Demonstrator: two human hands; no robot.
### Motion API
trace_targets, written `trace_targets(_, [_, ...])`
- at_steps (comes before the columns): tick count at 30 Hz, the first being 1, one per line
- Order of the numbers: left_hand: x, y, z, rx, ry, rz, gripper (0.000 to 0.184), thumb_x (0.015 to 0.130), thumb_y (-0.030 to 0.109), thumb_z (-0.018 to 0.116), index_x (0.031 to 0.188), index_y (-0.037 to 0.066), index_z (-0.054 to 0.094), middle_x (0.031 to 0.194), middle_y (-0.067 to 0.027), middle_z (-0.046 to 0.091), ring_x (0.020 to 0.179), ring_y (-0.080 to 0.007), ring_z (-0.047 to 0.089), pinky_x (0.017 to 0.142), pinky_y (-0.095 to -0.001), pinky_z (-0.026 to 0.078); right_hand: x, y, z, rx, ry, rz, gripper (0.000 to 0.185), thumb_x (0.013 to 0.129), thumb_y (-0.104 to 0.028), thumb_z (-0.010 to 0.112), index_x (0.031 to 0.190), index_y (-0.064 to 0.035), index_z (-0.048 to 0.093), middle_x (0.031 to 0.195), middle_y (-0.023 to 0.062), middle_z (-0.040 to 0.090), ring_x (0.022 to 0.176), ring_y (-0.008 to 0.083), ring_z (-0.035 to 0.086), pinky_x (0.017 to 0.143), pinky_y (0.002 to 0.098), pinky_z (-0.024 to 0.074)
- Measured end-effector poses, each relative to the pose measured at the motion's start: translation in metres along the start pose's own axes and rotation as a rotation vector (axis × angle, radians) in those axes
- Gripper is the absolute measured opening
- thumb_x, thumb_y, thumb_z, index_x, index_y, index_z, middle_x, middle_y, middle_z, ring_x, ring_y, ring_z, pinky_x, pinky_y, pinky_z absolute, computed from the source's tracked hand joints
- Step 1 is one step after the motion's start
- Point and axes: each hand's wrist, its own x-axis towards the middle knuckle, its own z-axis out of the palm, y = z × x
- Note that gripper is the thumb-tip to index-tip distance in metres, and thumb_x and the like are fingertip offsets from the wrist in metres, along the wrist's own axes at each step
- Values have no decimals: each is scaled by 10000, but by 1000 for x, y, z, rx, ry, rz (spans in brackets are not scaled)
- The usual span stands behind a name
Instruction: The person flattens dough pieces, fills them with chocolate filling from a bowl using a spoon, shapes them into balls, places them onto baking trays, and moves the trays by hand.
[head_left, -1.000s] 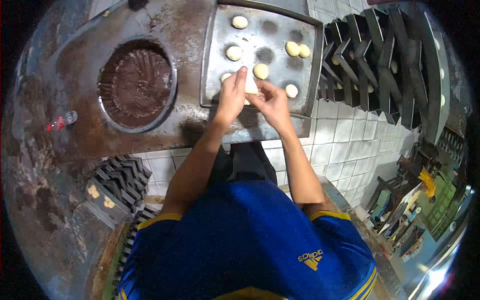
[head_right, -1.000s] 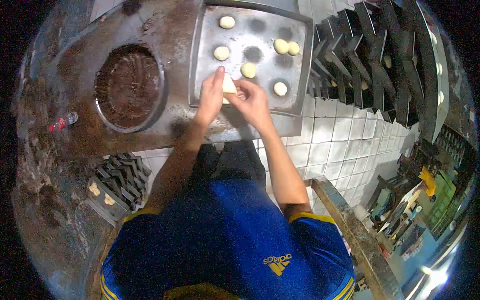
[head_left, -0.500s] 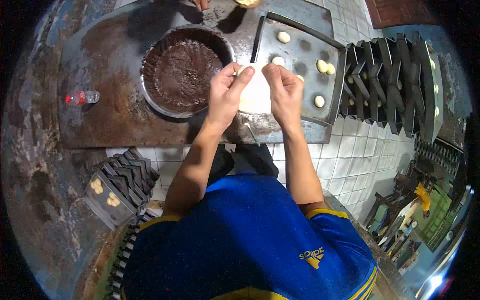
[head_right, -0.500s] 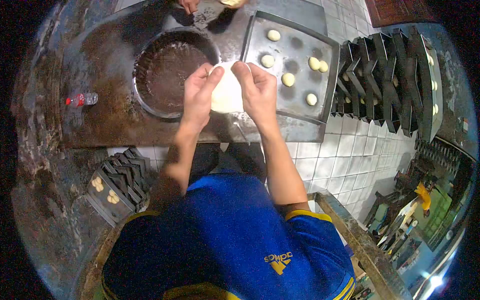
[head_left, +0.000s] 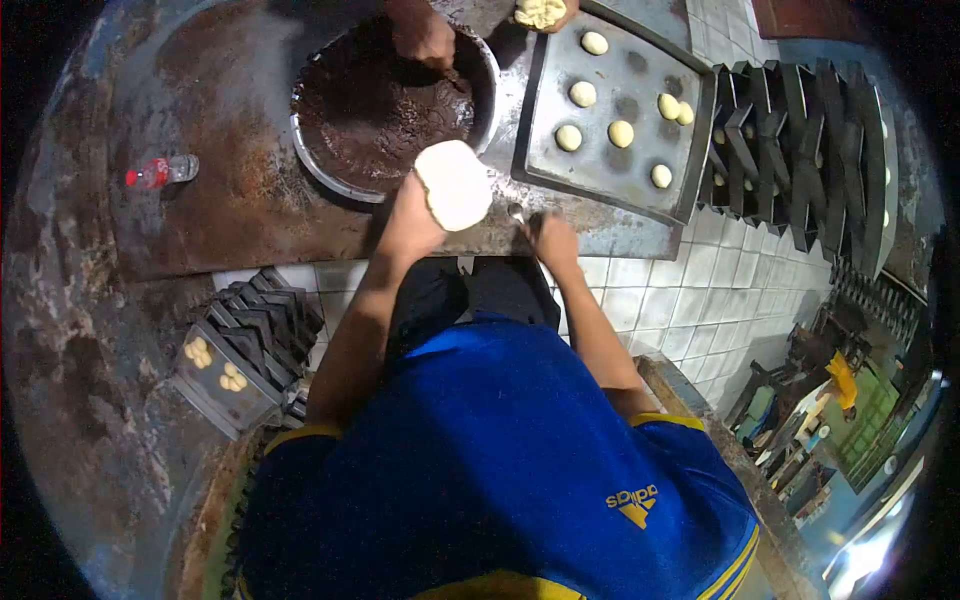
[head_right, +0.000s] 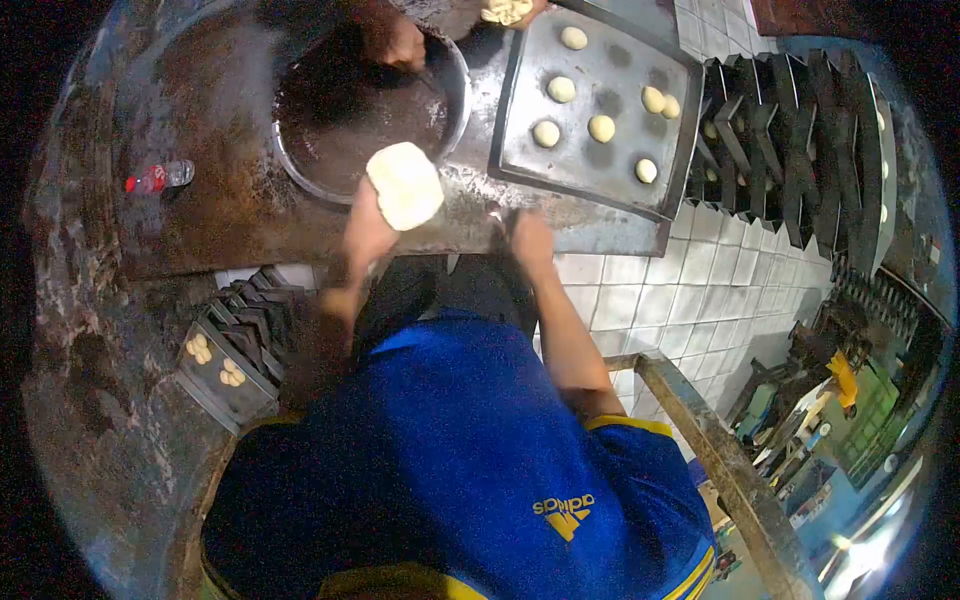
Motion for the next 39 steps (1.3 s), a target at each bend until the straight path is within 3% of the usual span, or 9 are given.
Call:
trace_targets(5, [-22,-103,-60,-7,299,-52,478,898,82,802,1314,-33,594,1263,-195,697,1178,-280,683,1028,-386,526,-27,2,36,118,65,-157,272,1037,-220,617,1143,11,520,1059,277,676,938,517,679,796,586,543])
trace_targets(8, [-29,-97,-91,275,265,58,475,1083,326,560,1434,10,508,1358,-179,645,1213,-296,666,1064,-452,556,-4,-24,-7,322,-160,-121,221,1083,-214,554,1062,-4,489,953,252,672,918,473,688,761,544,555])
trace_targets(12, [-51,-123,-111,53,444,56,287,909,59,756,1188,16,702,1173,-103,746,1102,-224,703,973,-374,540,16,-94,-120,872,-523,-69,253,1132,-259,496,1106,-8,491,956,166,690,916,279,694,789,376,544])
trace_targets(13, [-59,-87,-109,57,470,63,283,912,79,757,1184,17,707,1160,-110,749,1088,-236,708,964,-381,543,28,-96,-121,889,-401,-271,209,1085,-162,545,1223,-7,520,958,246,655,936,373,679,835,415,542])
trace_targets(18, [-60,-91,-122,125,506,-106,299,913,113,749,1197,27,713,1125,-137,757,1059,-262,723,932,-392,554,139,-160,-144,254,213,-584,379,985,2,553,1357,-65,574,1200,228,634,1068,383,683,875,470,570])
trace_targets(24, [-70,-104,-137,921,305,-122,337,864,187,802,1161,52,717,1108,-143,759,1010,-341,741,868,-443,588,260,-215,-92,-157,308,-505,302,1015,-132,531,1293,-87,642,1331,200,558,1130,395,653,891,485,618])
trace_targets(27, [-74,-141,-139,566,469,17,354,834,191,830,1143,60,717,1070,-136,761,981,-366,741,856,-463,596,269,-226,-84,-211,294,-476,270,1036,-184,522,1252,-107,665,1345,184,550,1138,372,647,857,475,635])
trace_targets(31, [-68,-56,-132,511,479,-145,340,844,136,805,1157,41,713,1037,-150,770,990,-322,756,864,-416,594,258,-220,-73,-309,214,-483,260,1051,-237,514,1214,-128,685,1327,166,559,1140,353,649,840,459,636])
trace_targets(39, [-49,-78,-140,310,453,-214,315,853,99,776,1144,-11,725,1087,-183,779,1015,-324,762,881,-401,577,198,-186,-80,-151,160,-561,272,966,-154,555,1150,-76,740,1198,208,665,1024,386,713,897,478,599])
